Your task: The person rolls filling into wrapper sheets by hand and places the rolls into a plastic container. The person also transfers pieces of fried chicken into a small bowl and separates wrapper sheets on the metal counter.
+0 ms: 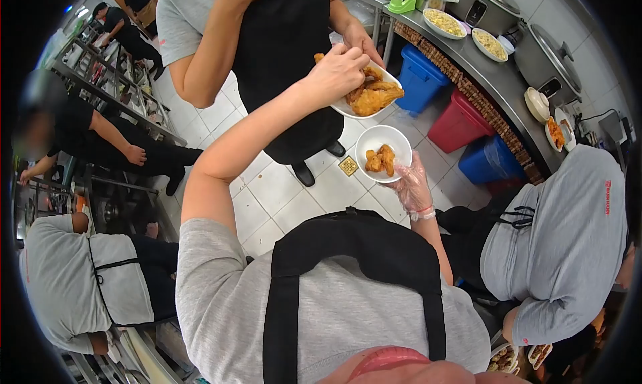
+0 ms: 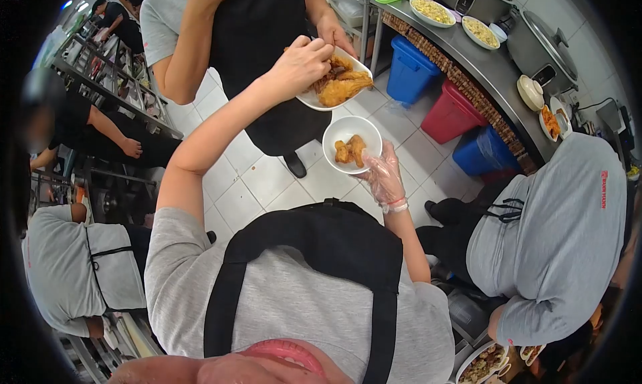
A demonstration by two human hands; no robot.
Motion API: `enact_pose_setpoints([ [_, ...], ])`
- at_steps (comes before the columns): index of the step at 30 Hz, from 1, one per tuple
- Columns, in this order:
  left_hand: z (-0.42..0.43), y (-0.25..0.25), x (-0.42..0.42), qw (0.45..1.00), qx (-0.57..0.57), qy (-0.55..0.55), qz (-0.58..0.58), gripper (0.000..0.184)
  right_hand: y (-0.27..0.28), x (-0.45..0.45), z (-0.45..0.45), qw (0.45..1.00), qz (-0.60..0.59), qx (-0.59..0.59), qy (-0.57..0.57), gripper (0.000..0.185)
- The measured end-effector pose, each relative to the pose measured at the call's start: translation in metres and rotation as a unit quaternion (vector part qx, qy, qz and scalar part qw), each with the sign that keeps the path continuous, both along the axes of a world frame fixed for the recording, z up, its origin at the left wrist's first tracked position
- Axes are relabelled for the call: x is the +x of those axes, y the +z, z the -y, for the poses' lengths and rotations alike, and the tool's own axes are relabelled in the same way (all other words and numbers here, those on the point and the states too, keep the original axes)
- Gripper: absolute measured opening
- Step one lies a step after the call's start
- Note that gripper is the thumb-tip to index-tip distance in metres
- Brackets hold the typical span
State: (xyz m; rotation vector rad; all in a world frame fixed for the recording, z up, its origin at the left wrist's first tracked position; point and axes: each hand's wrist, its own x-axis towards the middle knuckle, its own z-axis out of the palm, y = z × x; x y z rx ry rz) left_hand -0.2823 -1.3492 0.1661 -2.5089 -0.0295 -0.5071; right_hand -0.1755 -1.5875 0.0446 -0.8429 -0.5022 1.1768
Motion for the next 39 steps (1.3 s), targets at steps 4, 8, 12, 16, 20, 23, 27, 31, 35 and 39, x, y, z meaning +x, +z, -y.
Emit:
enact_pose_setpoints([
  [4,-0.001,0.004,0.001,0.999,0.014,0.008,-0.046,0.010,0.004,0.001,-0.001,1.000,-0.002,-0.003,0.005,0.048],
  [8,-0.008,0.004,0.004,0.997,0.005,-0.011,-0.070,0.009,0.005,0.002,-0.003,1.000,-0.005,-0.002,0.007,0.047],
  [12,-0.014,0.011,0.004,0.998,0.007,-0.013,-0.061,0.008,0.002,0.003,-0.006,1.000,0.003,-0.005,0.015,0.047],
  [16,-0.018,0.031,0.001,0.995,-0.037,-0.071,-0.053,0.014,0.004,0.001,-0.009,1.000,-0.001,0.002,0.025,0.046],
  [20,-0.020,0.041,0.001,0.996,-0.034,-0.034,-0.080,0.014,0.006,0.001,-0.012,1.000,0.002,0.006,0.030,0.047],
  [23,-0.020,0.043,0.001,0.997,-0.020,-0.038,-0.062,0.010,0.001,0.003,-0.014,1.000,-0.003,0.004,0.031,0.048],
  [27,-0.013,0.051,-0.004,0.997,-0.030,-0.006,-0.072,0.026,0.006,0.004,-0.018,1.000,0.001,0.007,0.027,0.051],
  [31,-0.014,0.048,-0.006,0.997,-0.039,-0.009,-0.062,0.028,0.007,0.012,-0.025,1.000,0.010,0.007,0.023,0.052],
  [35,-0.005,0.052,-0.013,1.000,-0.025,-0.004,-0.010,0.028,0.012,0.013,-0.031,1.000,0.021,0.004,0.019,0.053],
  [39,0.022,0.083,-0.036,0.989,-0.130,-0.044,0.063,0.016,0.008,0.011,-0.029,0.999,0.021,-0.001,0.034,0.042],
])
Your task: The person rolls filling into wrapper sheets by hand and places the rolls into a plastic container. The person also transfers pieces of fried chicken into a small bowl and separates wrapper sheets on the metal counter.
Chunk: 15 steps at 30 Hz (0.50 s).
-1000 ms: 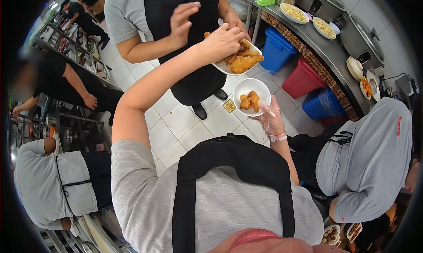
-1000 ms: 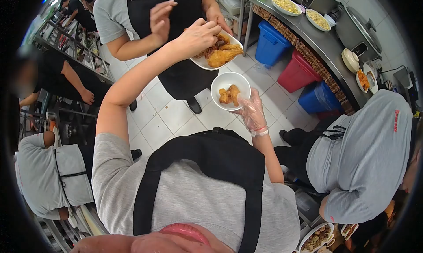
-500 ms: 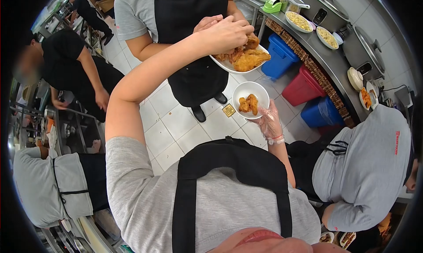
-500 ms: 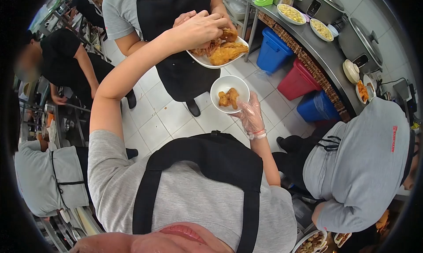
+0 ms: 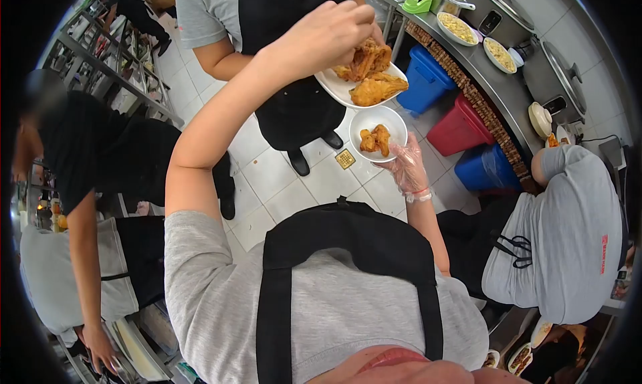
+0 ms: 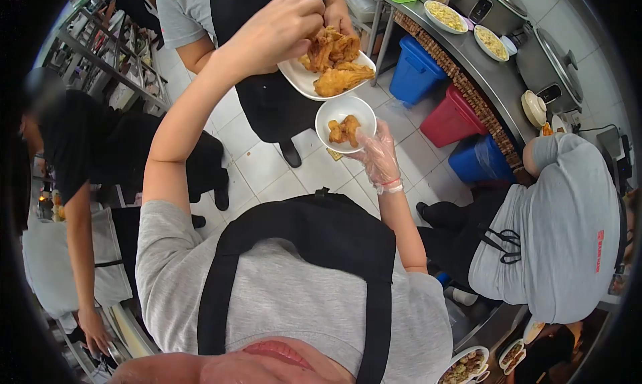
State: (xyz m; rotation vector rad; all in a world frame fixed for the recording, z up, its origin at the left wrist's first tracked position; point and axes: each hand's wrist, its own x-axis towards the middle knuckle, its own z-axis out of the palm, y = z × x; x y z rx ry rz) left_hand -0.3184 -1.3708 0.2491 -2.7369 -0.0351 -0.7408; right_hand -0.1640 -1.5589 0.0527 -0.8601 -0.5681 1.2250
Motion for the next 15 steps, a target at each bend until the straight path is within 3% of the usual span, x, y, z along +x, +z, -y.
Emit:
enact_pose_setpoints([
  [3,0.031,0.007,-0.023,0.992,-0.113,-0.050,0.030,0.015,0.002,-0.002,-0.002,1.000,0.007,0.002,0.025,0.044],
  [5,0.047,-0.012,-0.036,0.984,-0.162,-0.068,0.037,0.017,0.002,-0.004,-0.002,0.997,0.018,-0.018,0.072,0.056],
  [9,0.081,-0.066,-0.073,0.935,-0.349,0.014,0.061,0.019,-0.006,-0.023,-0.008,0.990,0.032,-0.050,0.131,0.062],
  [11,0.083,-0.096,-0.088,0.924,-0.366,0.065,0.086,0.018,-0.004,-0.035,-0.014,0.981,0.049,-0.071,0.175,0.068],
  [13,0.088,-0.115,-0.102,0.895,-0.404,0.184,0.052,0.018,-0.008,-0.050,-0.024,0.974,0.062,-0.079,0.201,0.071],
  [15,0.089,-0.127,-0.113,0.885,-0.407,0.219,0.053,0.018,-0.018,-0.059,-0.034,0.962,0.080,-0.094,0.243,0.069],
])
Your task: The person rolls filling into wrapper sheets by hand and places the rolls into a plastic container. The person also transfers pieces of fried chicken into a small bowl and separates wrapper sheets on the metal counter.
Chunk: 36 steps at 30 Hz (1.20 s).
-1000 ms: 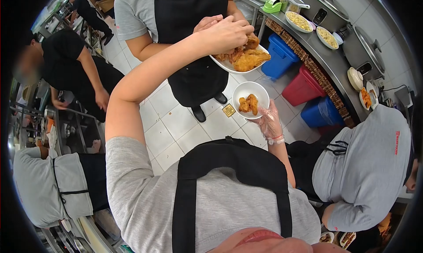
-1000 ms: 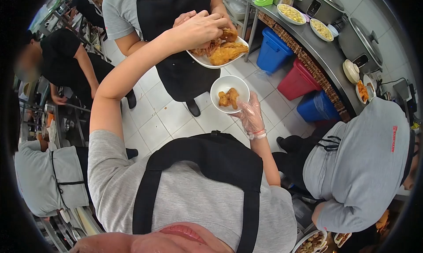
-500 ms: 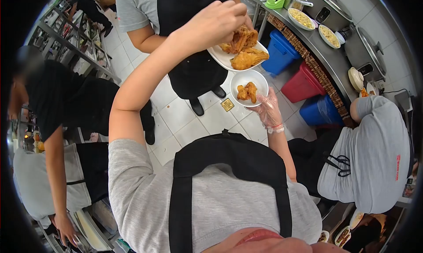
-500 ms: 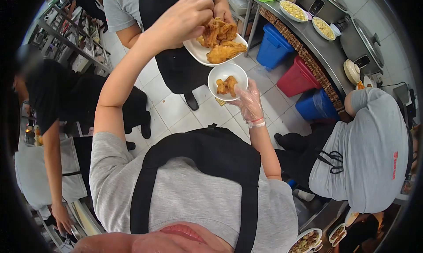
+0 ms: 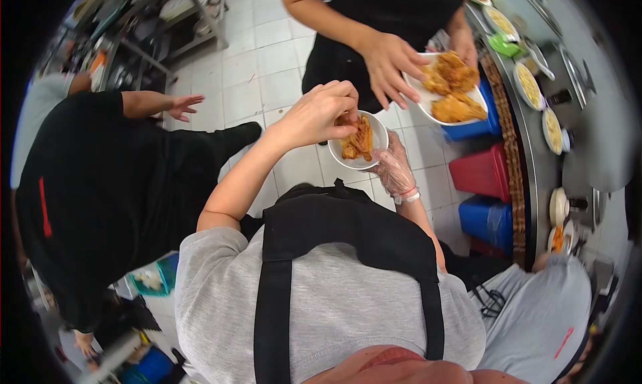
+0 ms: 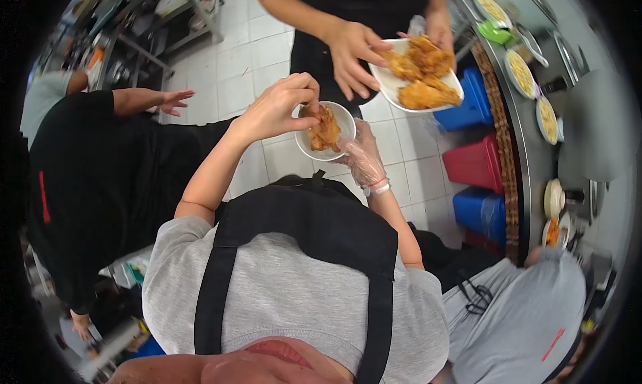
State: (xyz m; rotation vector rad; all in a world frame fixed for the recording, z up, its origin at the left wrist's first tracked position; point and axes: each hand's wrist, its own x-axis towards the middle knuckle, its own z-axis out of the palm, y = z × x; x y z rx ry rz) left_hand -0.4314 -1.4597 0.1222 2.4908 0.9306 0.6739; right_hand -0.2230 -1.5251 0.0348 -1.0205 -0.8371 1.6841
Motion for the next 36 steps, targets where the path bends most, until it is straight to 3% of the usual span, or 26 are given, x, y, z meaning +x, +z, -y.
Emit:
enact_pose_setpoints([
  [2,-0.002,-0.012,-0.014,0.996,-0.034,-0.014,0.083,0.021,-0.015,-0.011,-0.013,0.999,-0.005,0.002,0.046,0.069],
  [3,-0.007,-0.019,-0.027,0.994,-0.004,0.023,0.105,0.025,-0.019,-0.017,-0.019,0.997,-0.015,0.005,0.071,0.069],
  [4,-0.009,-0.021,-0.042,0.980,-0.062,0.075,0.175,0.023,-0.020,-0.023,-0.026,0.996,-0.014,0.002,0.087,0.069],
  [7,-0.019,-0.038,-0.089,0.966,-0.064,0.179,0.177,0.019,-0.025,-0.045,-0.049,0.992,-0.057,-0.007,0.113,0.069],
  [9,-0.031,-0.058,-0.111,0.899,-0.273,0.161,0.302,0.018,-0.028,-0.059,-0.068,0.989,-0.082,-0.005,0.119,0.068],
  [13,-0.076,-0.074,-0.151,0.862,-0.333,0.216,0.314,0.025,-0.032,-0.100,-0.122,0.988,-0.054,-0.011,0.145,0.067],
  [16,-0.119,-0.085,-0.191,0.841,-0.371,0.173,0.354,0.031,-0.039,-0.143,-0.170,0.987,-0.099,0.005,0.130,0.067],
  [17,-0.138,-0.102,-0.209,0.824,-0.408,0.132,0.371,0.047,-0.042,-0.158,-0.188,0.988,-0.082,0.010,0.131,0.067],
  [18,-0.155,-0.105,-0.221,0.826,-0.408,0.128,0.366,0.047,-0.042,-0.174,-0.206,0.988,-0.085,0.013,0.126,0.067],
  [22,-0.206,-0.102,-0.249,0.723,-0.520,0.084,0.446,0.069,-0.040,-0.229,-0.281,0.990,-0.073,-0.012,0.117,0.060],
  [24,-0.235,-0.098,-0.262,0.691,-0.530,0.096,0.482,0.068,-0.027,-0.252,-0.310,0.991,-0.074,-0.014,0.107,0.060],
  [29,-0.310,-0.101,-0.276,0.671,-0.537,0.074,0.505,0.060,-0.024,-0.269,-0.369,0.993,-0.097,0.014,0.062,0.060],
  [34,-0.399,-0.104,-0.255,0.692,-0.563,0.021,0.451,0.058,-0.020,-0.242,-0.407,0.996,-0.079,0.016,-0.025,0.059],
  [36,-0.443,-0.107,-0.237,0.664,-0.607,-0.001,0.436,0.058,-0.025,-0.214,-0.424,0.993,-0.096,0.035,-0.060,0.057],
])
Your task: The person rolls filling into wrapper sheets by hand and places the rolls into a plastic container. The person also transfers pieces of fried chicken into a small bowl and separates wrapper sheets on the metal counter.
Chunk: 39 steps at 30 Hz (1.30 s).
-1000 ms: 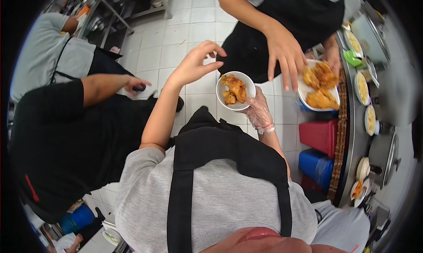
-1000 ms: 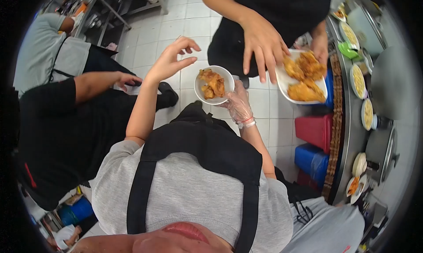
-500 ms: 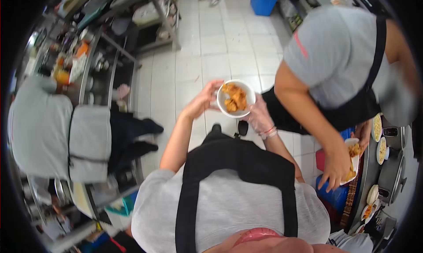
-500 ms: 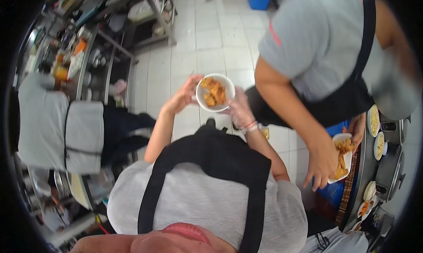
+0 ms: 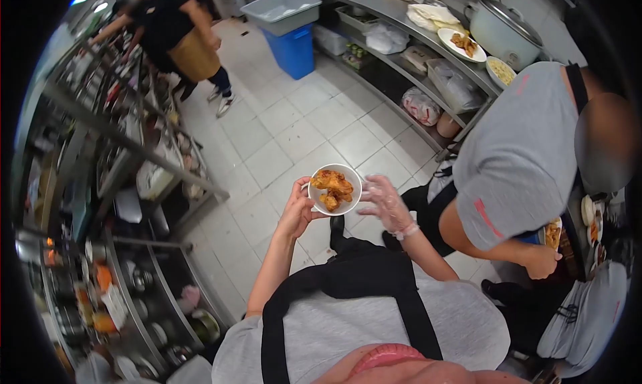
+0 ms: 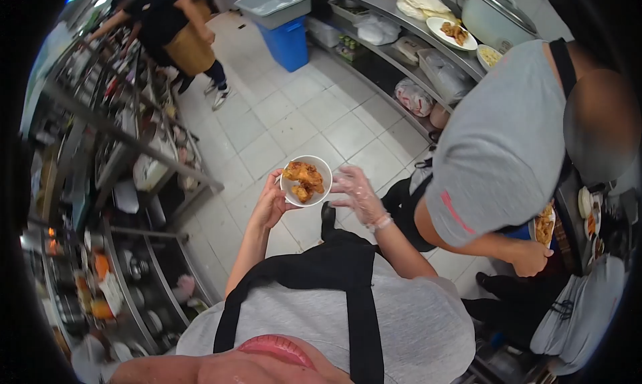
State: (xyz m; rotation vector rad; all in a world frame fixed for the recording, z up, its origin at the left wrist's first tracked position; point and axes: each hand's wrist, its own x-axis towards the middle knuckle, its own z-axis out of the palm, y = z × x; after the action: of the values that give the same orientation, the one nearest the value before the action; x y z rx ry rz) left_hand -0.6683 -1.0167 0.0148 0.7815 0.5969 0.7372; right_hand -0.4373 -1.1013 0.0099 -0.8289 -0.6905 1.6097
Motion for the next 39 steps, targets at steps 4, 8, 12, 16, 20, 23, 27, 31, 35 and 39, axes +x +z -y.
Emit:
enact_pose_setpoints([
  [4,-0.090,-0.003,0.044,0.996,0.008,-0.084,-0.005,0.059,-0.021,0.041,-0.040,0.970,0.060,-0.041,-0.233,0.050],
  [8,-0.176,0.025,0.078,0.991,0.034,-0.127,-0.006,0.059,-0.038,0.064,-0.117,0.943,0.045,-0.029,-0.328,0.047],
  [12,-0.259,0.047,0.095,0.985,0.087,-0.148,-0.025,0.059,0.014,0.072,-0.200,0.946,0.071,0.024,-0.316,0.047],
  [16,-0.349,0.055,0.124,0.984,0.064,-0.163,-0.005,0.058,0.039,0.107,-0.276,0.944,0.084,0.059,-0.315,0.046],
  [20,-0.447,0.057,0.175,0.966,0.074,-0.248,0.000,0.056,0.036,0.161,-0.326,0.914,0.127,0.062,-0.381,0.041],
  [23,-0.519,0.069,0.229,0.958,0.083,-0.272,-0.020,0.051,0.022,0.201,-0.341,0.862,0.169,0.042,-0.477,0.038],
  [27,-0.616,0.089,0.330,0.940,0.131,-0.313,-0.012,0.047,0.014,0.246,-0.345,0.790,0.157,-0.034,-0.592,0.038],
  [31,-0.682,0.125,0.459,0.922,0.141,-0.360,-0.028,0.052,0.028,0.279,-0.361,0.734,0.168,-0.043,-0.657,0.032],
  [35,-0.729,0.130,0.605,0.908,0.155,-0.388,-0.027,0.049,0.029,0.300,-0.359,0.660,0.199,-0.091,-0.718,0.032],
  [39,-0.769,0.113,0.763,0.897,0.178,-0.403,-0.030,0.046,0.008,0.332,-0.341,0.573,0.191,-0.144,-0.784,0.032],
])
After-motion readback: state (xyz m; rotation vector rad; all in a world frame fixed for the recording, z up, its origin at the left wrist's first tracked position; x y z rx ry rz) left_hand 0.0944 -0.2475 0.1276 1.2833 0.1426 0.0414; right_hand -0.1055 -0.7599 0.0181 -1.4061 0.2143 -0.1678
